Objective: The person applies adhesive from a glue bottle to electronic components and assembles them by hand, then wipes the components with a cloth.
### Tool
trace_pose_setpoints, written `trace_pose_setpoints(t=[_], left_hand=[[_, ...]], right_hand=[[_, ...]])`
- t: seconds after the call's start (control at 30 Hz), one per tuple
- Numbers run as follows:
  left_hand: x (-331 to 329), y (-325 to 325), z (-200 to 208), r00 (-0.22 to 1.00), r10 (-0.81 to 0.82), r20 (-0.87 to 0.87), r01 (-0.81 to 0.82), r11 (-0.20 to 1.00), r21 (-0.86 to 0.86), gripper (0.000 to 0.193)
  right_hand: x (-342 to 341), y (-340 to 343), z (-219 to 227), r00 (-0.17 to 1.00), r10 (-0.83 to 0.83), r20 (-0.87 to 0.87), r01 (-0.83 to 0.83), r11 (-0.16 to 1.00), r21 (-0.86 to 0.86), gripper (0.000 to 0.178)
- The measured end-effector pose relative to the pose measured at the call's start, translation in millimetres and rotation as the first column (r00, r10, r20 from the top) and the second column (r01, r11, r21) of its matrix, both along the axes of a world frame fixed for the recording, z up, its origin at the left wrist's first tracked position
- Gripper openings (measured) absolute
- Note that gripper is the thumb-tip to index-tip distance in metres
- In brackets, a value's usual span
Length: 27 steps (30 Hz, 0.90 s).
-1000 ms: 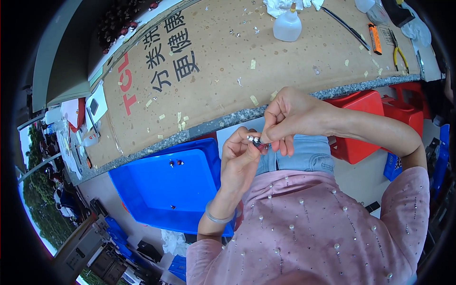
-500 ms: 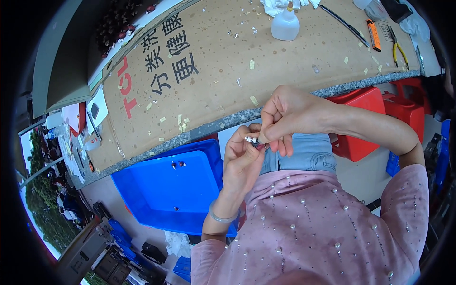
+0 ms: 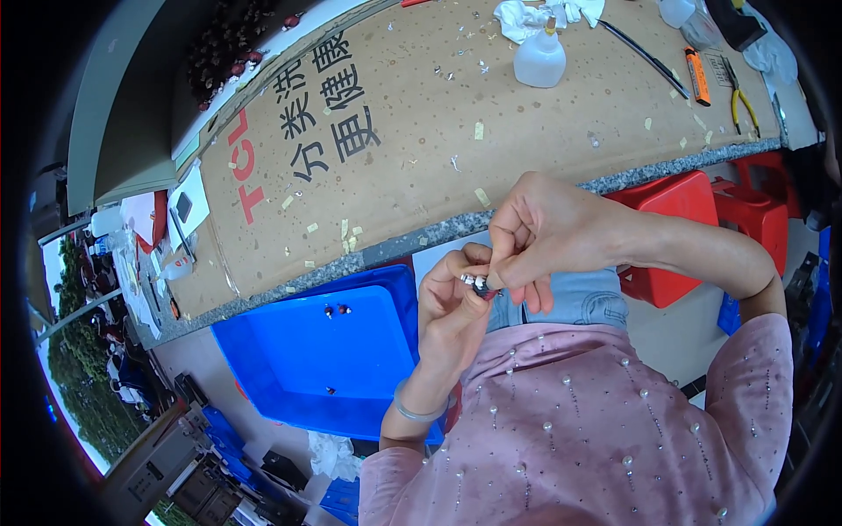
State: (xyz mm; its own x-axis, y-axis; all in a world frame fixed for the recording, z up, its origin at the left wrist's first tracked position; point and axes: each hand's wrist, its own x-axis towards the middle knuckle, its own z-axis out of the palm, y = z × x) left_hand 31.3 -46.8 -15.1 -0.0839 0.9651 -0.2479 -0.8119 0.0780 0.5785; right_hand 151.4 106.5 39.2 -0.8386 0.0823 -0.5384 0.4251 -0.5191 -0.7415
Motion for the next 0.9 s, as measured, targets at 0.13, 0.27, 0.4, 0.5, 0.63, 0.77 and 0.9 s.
trace_pose_setpoints(t=[0.13,0.27,0.4,0.5,0.63,0.77,0.9], left_hand=[[-2,0,2,1.000,-0.010,-0.014,0.010,1.000,-0.007,0.018],[-3,0,2,1.000,-0.010,0.003,0.010,1.000,-0.026,0.019],[3,3,3,0.999,0.021,0.039,-0.018,0.997,-0.081,0.018],[4,4,3,0.998,0.029,0.062,-0.023,0.996,-0.085,0.016],[2,3,-2,0.998,0.011,0.062,-0.006,0.997,-0.077,0.016],[2,3,-3,0.998,0.003,0.056,0.000,0.998,-0.069,0.016],[2,6,-1,0.998,0.024,0.053,-0.022,0.999,-0.039,0.016]], right_hand=[[-1,1,3,1.000,0.000,0.003,0.001,1.000,-0.026,0.009],[-3,0,4,0.999,-0.013,0.042,0.014,1.000,-0.023,0.010],[-4,2,3,0.995,-0.039,0.091,0.041,0.999,-0.021,0.013],[-5,3,-2,0.995,-0.035,0.098,0.040,0.998,-0.048,0.014],[-5,5,-6,0.992,-0.035,0.125,0.049,0.993,-0.108,0.014],[-5,5,-7,0.992,-0.022,0.126,0.036,0.993,-0.109,0.015],[-6,5,-9,0.994,-0.031,0.104,0.039,0.997,-0.073,0.015]])
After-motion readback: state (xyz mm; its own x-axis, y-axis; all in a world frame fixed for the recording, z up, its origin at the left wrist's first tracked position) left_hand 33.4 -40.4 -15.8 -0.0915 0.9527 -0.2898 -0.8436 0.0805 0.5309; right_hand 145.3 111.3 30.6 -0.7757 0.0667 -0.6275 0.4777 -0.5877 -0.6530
